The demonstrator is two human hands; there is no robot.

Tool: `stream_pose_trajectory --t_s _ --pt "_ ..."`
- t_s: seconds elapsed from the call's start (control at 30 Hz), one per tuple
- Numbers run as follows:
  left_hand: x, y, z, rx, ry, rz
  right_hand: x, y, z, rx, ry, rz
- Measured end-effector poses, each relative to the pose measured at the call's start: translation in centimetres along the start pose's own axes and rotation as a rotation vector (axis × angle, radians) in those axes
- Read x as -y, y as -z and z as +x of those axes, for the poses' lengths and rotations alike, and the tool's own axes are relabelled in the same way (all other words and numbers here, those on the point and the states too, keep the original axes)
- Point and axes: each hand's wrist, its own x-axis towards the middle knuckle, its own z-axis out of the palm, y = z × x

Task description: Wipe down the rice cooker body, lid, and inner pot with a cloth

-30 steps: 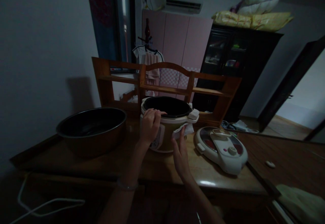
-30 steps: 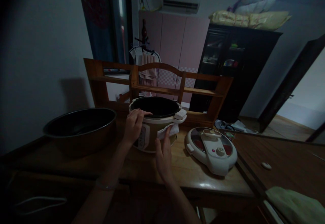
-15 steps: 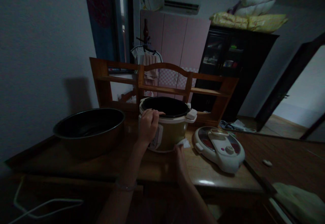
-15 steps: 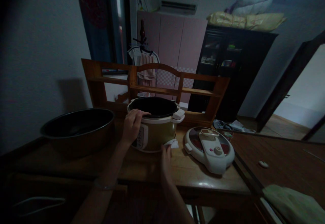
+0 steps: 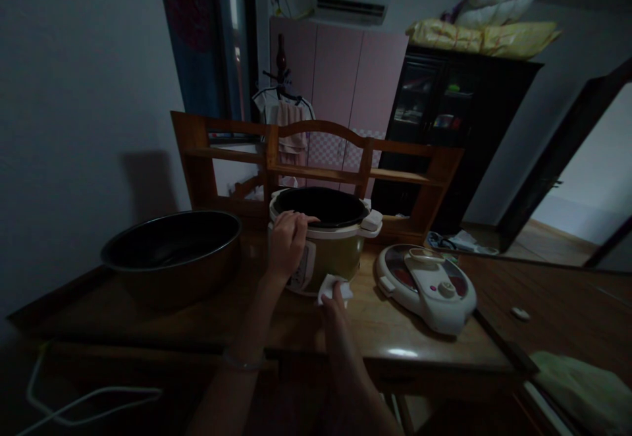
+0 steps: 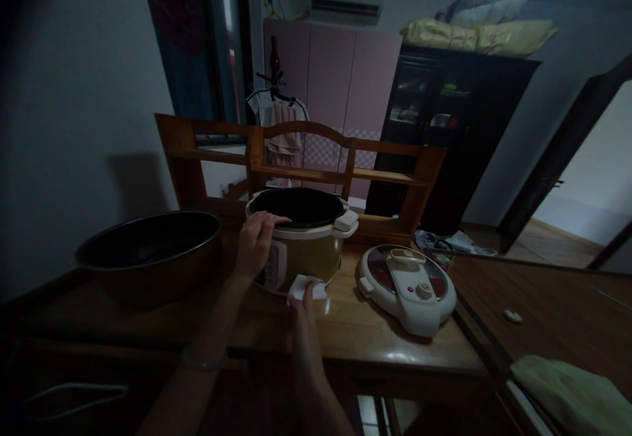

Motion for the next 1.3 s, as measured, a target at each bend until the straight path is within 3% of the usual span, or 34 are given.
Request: stream_pose_trajectory --t_s 0.07,0.17,0.27,0.33,0.57,0.9,1.3 --pt "0.0 0.0 0.0 -0.002 -0.003 0.001 2.5 -0.4 -0.9 0.028 0.103 -0.221" --pt "-0.1 0.0 0.0 0.005 -0.003 0.003 5.7 -0.9 -0.8 0.049 0.482 -0.649" --pt "-0.1 0.0 0.0 0.012 0.009 0.009 6.9 -0.9 1.1 0.064 0.834 -1.031" --pt "-0.1 0.0 0.0 0.015 0.015 0.017 6.6 -0.7 2.7 0.087 0.94 -1.17" --pt "0.0 0.1 0.0 0.024 0.009 0.009 4.2 -0.1 5.0 0.149 0.974 -1.273" --pt "0.0 0.0 0.0 0.01 -0.001 0.004 2.0 0.4 4.0 0.183 0.946 -1.285" --pt "0.0 0.1 0.0 0.016 0.0 0.007 1.4 1.4 2.8 0.259 0.944 -1.29"
